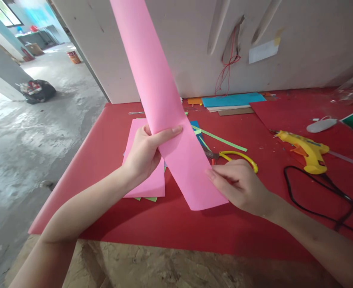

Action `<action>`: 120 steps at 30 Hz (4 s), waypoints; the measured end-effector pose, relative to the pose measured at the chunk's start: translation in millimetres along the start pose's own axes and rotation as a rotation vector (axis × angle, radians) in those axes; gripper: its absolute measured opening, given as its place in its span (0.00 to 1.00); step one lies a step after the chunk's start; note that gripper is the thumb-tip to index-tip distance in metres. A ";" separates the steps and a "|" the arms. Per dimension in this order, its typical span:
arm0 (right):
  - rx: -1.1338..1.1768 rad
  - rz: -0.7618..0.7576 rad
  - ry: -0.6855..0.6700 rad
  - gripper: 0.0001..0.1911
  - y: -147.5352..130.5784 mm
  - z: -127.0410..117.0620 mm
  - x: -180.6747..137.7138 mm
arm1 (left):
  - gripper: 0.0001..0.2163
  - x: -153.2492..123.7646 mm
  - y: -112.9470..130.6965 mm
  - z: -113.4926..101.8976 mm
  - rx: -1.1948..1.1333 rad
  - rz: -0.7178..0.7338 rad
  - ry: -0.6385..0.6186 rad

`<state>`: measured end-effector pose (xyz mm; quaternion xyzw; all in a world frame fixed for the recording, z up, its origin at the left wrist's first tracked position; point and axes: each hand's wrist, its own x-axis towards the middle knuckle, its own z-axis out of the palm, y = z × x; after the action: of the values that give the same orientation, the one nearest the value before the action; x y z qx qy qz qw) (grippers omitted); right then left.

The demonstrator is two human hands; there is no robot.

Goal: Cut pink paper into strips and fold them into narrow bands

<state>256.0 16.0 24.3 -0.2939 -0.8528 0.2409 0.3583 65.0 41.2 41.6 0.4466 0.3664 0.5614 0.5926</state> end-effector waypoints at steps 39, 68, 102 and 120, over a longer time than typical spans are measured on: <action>-0.487 -0.135 0.240 0.18 -8.3 11.9 -5.5 | 0.07 -8.1 5.7 9.6 -0.004 -0.022 -0.043; -0.523 -0.155 0.206 0.19 -6.4 6.1 -5.2 | 0.05 -0.6 8.8 -1.4 -0.003 0.121 -0.023; -0.457 -0.105 0.147 0.18 -4.2 4.1 -3.0 | 0.05 20.3 18.5 -21.7 -0.066 0.158 0.037; -0.266 0.019 0.055 0.17 -2.9 5.0 -4.4 | 0.08 33.7 18.4 -35.1 0.008 0.267 0.113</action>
<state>253.7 10.0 20.9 -0.3535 -0.8641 0.1210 0.3372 29.3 78.3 49.5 0.4613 0.3387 0.6581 0.4892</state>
